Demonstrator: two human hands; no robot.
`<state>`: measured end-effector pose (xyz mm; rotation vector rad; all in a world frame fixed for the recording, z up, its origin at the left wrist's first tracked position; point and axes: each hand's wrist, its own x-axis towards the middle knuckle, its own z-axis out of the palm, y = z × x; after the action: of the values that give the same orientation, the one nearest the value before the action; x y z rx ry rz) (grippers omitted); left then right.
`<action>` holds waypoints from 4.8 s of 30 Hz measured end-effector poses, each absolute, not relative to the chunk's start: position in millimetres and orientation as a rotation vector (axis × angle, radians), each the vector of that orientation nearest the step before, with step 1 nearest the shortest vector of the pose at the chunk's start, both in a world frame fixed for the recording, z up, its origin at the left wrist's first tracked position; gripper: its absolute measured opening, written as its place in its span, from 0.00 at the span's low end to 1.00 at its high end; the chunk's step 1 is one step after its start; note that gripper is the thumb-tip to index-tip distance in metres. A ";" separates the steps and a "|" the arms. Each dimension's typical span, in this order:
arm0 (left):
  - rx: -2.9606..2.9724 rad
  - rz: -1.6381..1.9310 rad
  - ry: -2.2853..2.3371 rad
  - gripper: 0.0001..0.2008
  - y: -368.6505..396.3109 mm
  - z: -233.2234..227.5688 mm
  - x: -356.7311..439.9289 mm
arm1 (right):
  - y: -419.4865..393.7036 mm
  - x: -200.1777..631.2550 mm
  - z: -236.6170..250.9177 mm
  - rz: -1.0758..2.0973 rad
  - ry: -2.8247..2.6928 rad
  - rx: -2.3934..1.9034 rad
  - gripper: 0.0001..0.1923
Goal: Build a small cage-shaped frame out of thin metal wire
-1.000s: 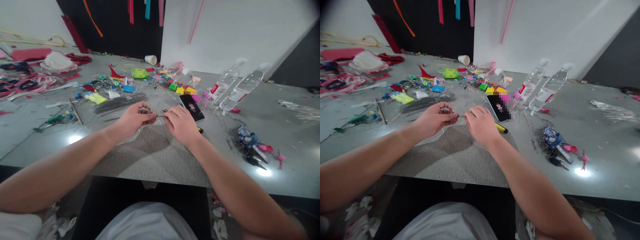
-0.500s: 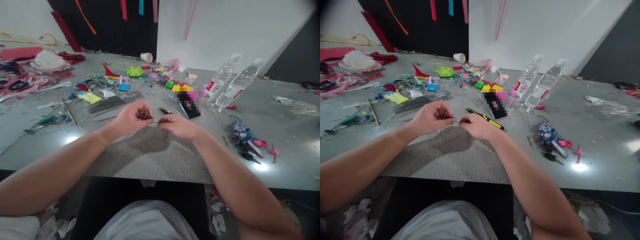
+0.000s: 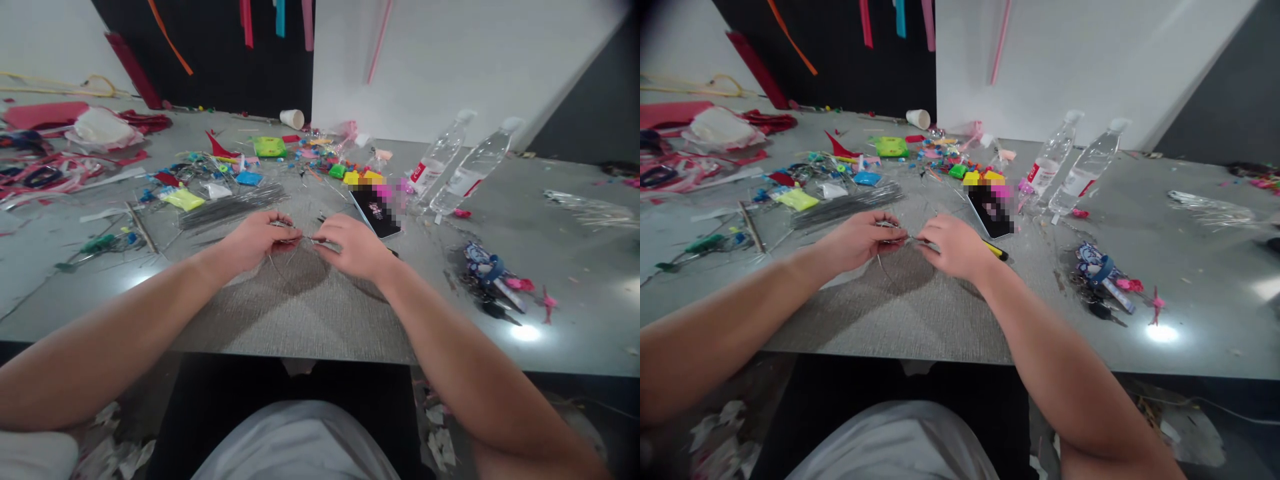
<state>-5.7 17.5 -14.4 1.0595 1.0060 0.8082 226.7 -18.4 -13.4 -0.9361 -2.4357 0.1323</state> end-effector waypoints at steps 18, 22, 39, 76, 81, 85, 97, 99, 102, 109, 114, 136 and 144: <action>1.407 0.987 0.908 0.15 9.8 -11.5 1.6 | -18.9 219.8 -16.5 0.259 -2.223 -1.158 0.07; 1.641 1.039 0.933 0.16 8.7 -10.9 1.3 | -20.7 220.7 -11.4 0.522 -2.095 -1.302 0.06; 1.608 1.046 0.976 0.15 13.7 -12.9 -1.3 | -21.8 225.7 -11.2 0.336 -2.230 -1.194 0.07; 1.174 0.779 0.752 0.11 13.6 -12.3 -8.2 | -35.4 200.1 -13.1 1.529 -1.047 -0.885 0.13; 1.144 0.703 0.676 0.11 11.0 -8.3 -9.6 | -41.1 204.5 -9.1 1.734 -1.150 -0.741 0.12; 1.217 0.637 0.543 0.13 8.4 -4.3 -14.1 | -41.9 213.0 -10.0 1.882 -1.286 -0.569 0.09; 1.815 0.409 0.705 0.07 15.6 -0.5 -19.3 | -36.6 221.1 -7.1 1.912 -1.553 -0.981 0.15; 1.898 0.418 0.757 0.07 15.4 0.4 -18.0 | -37.3 220.2 -5.9 1.862 -1.614 -1.009 0.15; 1.973 0.425 0.781 0.09 14.1 0.1 -16.4 | -37.2 219.3 -6.2 1.756 -1.684 -1.055 0.14; 1.984 0.381 0.812 0.10 11.6 1.2 -15.9 | -34.9 217.2 -9.5 1.515 -1.789 -1.205 0.14; 1.787 0.410 0.848 0.11 13.2 -0.9 -14.0 | -39.4 209.4 -8.0 1.019 -1.927 -1.243 0.10; 2.176 0.546 0.738 0.11 22.5 -3.5 -19.2 | -30.6 223.8 -9.6 1.601 -1.818 -1.059 0.13; 1.986 0.336 0.787 0.13 25.6 -2.8 -22.1 | -34.3 219.7 -6.9 0.973 -2.253 -1.081 0.06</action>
<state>-22.1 25.6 -2.8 1.9861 0.7871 0.3365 219.7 -34.3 -6.9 -1.0814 -2.2526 0.9731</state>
